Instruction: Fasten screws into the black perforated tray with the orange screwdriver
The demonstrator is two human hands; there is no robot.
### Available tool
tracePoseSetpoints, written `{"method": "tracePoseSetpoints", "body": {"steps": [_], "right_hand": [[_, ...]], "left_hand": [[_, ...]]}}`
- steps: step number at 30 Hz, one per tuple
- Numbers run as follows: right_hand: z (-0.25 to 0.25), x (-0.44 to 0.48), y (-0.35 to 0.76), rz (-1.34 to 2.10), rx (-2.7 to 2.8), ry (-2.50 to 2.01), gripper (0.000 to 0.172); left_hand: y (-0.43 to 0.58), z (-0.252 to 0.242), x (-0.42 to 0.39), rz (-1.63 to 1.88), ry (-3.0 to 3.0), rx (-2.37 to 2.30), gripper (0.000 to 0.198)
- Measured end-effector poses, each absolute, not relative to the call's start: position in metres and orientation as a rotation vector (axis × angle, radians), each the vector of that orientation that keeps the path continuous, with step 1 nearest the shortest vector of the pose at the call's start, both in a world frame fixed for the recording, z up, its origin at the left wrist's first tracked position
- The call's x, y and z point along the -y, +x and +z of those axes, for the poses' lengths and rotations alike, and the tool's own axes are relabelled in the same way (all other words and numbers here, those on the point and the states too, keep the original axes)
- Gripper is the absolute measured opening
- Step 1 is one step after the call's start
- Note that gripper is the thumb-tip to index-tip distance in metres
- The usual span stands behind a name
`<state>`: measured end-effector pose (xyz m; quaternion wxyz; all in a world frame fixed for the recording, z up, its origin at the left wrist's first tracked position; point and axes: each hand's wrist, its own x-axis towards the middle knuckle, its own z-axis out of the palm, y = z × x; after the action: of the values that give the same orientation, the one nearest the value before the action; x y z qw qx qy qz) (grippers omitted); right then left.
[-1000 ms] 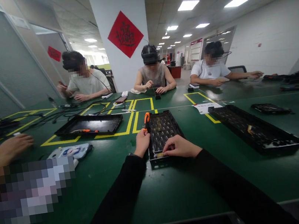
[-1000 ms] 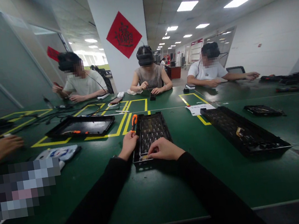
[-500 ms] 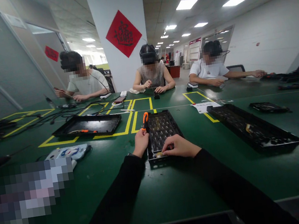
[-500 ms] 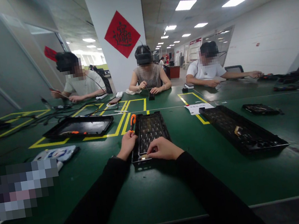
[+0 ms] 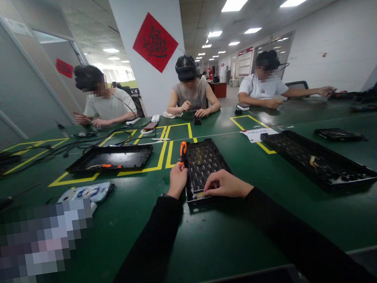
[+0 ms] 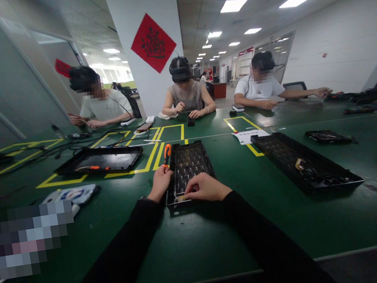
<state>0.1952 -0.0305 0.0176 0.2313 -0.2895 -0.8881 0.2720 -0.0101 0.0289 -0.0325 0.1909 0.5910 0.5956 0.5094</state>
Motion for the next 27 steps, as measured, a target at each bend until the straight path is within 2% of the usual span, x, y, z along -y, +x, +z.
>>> {"method": "tracePoseSetpoints", "body": {"steps": [27], "right_hand": [[0.0199, 0.0312, 0.1960, 0.760, 2.424, -0.785, 0.021]], "left_hand": [[-0.0086, -0.0310, -0.0275, 1.440, 1.612, -1.656, 0.022]]}}
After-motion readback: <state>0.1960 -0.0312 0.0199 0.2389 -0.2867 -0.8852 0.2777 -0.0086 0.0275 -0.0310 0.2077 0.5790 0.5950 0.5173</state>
